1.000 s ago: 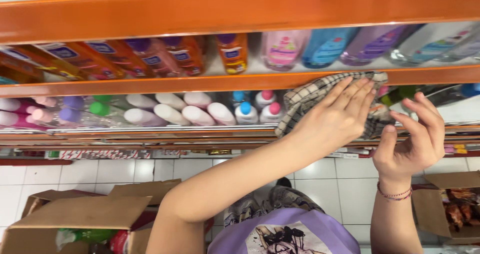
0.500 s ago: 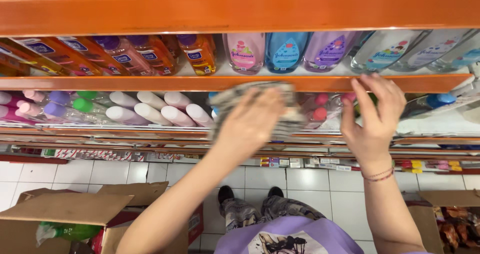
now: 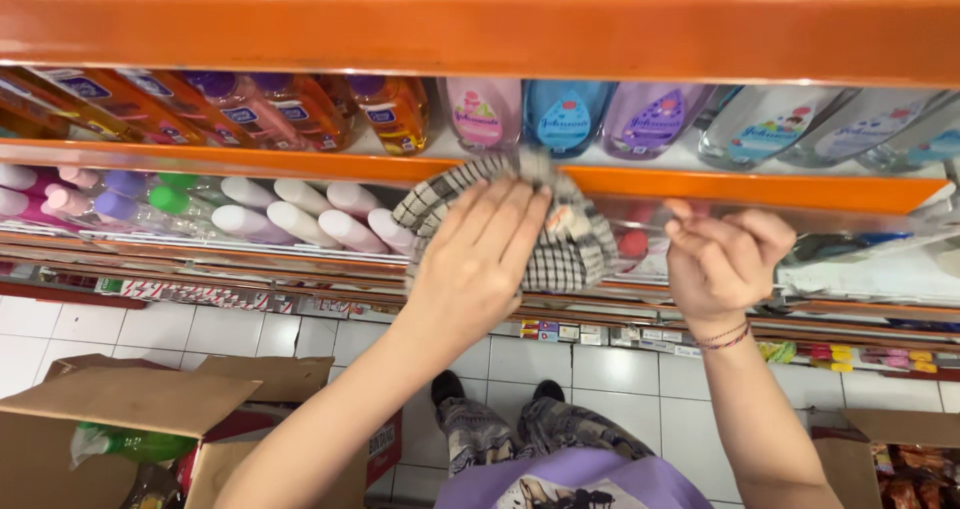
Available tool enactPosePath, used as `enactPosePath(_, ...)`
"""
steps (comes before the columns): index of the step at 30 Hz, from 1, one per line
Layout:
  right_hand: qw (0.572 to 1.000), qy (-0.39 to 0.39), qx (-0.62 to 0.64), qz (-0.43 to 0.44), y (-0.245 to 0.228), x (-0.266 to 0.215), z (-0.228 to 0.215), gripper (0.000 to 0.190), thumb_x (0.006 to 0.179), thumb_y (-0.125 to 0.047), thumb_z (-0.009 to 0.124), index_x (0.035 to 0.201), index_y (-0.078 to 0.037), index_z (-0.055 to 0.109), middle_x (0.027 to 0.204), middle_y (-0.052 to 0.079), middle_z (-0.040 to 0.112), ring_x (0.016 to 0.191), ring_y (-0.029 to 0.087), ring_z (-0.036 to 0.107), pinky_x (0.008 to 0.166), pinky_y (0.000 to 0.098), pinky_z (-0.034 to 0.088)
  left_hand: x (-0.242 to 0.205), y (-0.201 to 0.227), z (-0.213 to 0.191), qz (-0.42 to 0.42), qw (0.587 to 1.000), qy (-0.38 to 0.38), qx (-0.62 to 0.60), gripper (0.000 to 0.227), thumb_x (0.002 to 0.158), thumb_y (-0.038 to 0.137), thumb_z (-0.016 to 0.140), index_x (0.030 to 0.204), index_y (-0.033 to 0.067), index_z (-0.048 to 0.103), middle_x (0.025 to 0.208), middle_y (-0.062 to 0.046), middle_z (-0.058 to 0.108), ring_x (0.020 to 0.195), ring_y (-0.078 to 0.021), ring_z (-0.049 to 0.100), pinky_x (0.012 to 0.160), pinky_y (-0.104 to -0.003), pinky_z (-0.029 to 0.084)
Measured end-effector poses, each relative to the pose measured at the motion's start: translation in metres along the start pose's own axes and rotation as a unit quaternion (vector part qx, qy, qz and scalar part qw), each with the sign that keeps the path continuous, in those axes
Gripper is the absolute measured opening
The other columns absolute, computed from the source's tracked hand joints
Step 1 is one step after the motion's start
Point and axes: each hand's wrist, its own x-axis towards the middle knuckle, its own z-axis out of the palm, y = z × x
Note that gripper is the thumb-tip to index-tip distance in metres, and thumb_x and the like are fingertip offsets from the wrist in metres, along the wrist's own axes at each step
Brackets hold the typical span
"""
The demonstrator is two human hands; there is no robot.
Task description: The person wipes the front edges of orange store shelves with a cloth, then picks up several air freshener sachets from a cardboard box. Using a handheld barcode scanner, the person scans each sachet and places it on the shelf.
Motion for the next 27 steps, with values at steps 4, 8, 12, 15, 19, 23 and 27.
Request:
enactPosePath(4, 0.999, 0.004, -0.001, -0.033, 0.006, -0.006, 0.004, 0.033, 0.071, 0.002, 0.098, 0.072, -0.017, 0.071, 0.090, -0.003, 0.067, 0.097, 0.024, 0.055, 0.083, 0.0404, 0.042, 0.011, 0.001, 0.002, -0.004, 0.995, -0.069, -0.076, 0.071, 0.059, -0.002, 0.070, 0.129, -0.0098, 0.059, 0.127, -0.024, 0.065, 0.121, -0.0380, 0.061, 0.110, -0.048, 0.045)
enactPosePath(8, 0.999, -0.028, 0.015, -0.032, 0.017, -0.030, -0.001, 0.032, 0.071, -0.003, 0.102, 0.079, -0.010, 0.071, 0.092, -0.001, 0.067, 0.097, 0.022, 0.057, 0.084, 0.0402, 0.041, 0.031, 0.013, 0.016, 0.026, 0.984, -0.109, -0.137, 0.069, 0.062, -0.003, 0.071, 0.130, -0.0089, 0.059, 0.130, -0.023, 0.065, 0.123, -0.0357, 0.062, 0.112, -0.044, 0.045)
enactPosePath(12, 0.984, -0.034, 0.089, 0.152, 0.022, -0.063, -0.005, 0.032, 0.072, -0.011, 0.086, 0.095, -0.005, 0.064, 0.104, 0.008, 0.063, 0.102, 0.029, 0.053, 0.093, 0.0422, 0.044, 0.055, 0.027, 0.035, 0.075, 0.968, -0.127, -0.201, 0.075, 0.058, 0.000, 0.071, 0.131, -0.0129, 0.056, 0.129, -0.026, 0.064, 0.125, -0.0363, 0.061, 0.112, -0.042, 0.046)
enactPosePath(15, 0.982, -0.051, 0.069, 0.166, 0.018, -0.067, -0.006, 0.031, 0.079, -0.009, 0.086, 0.099, -0.006, 0.063, 0.108, 0.009, 0.063, 0.106, 0.031, 0.053, 0.095, 0.0412, 0.044, 0.057, 0.028, 0.035, 0.074, 0.967, -0.137, -0.199, 0.076, 0.058, -0.001, 0.069, 0.132, -0.0099, 0.057, 0.128, -0.023, 0.066, 0.123, -0.0348, 0.062, 0.109, -0.041, 0.048)
enactPosePath(19, 0.995, -0.011, 0.040, 0.094, 0.009, -0.041, -0.003, 0.025, 0.071, -0.002, 0.089, 0.083, -0.005, 0.067, 0.091, 0.006, 0.062, 0.095, 0.027, 0.059, 0.090, 0.0433, 0.045, 0.042, 0.032, 0.026, 0.007, 0.987, -0.119, -0.111, 0.057, 0.074, -0.002, 0.071, 0.129, -0.0056, 0.060, 0.130, -0.021, 0.066, 0.119, -0.0323, 0.064, 0.104, -0.042, 0.050)
enactPosePath(23, 0.998, 0.029, 0.010, 0.054, -0.007, -0.016, 0.004, 0.028, 0.074, 0.000, 0.097, 0.073, -0.011, 0.071, 0.081, -0.001, 0.058, 0.087, 0.023, 0.059, 0.085, 0.0417, 0.044, 0.013, -0.009, -0.010, -0.052, 0.983, -0.174, -0.026, 0.059, 0.063, -0.004, 0.069, 0.122, -0.0015, 0.063, 0.125, -0.017, 0.068, 0.111, -0.0309, 0.067, 0.096, -0.042, 0.052)
enactPosePath(27, 0.996, 0.040, 0.031, 0.078, -0.011, -0.013, 0.007, 0.031, 0.076, 0.004, 0.098, 0.077, -0.012, 0.071, 0.084, 0.000, 0.058, 0.091, 0.024, 0.058, 0.087, 0.0402, 0.042, -0.010, -0.044, -0.044, -0.108, 0.982, -0.158, 0.002, 0.071, 0.052, -0.002, 0.074, 0.123, -0.0021, 0.064, 0.122, -0.019, 0.069, 0.114, -0.0349, 0.064, 0.100, -0.043, 0.050)
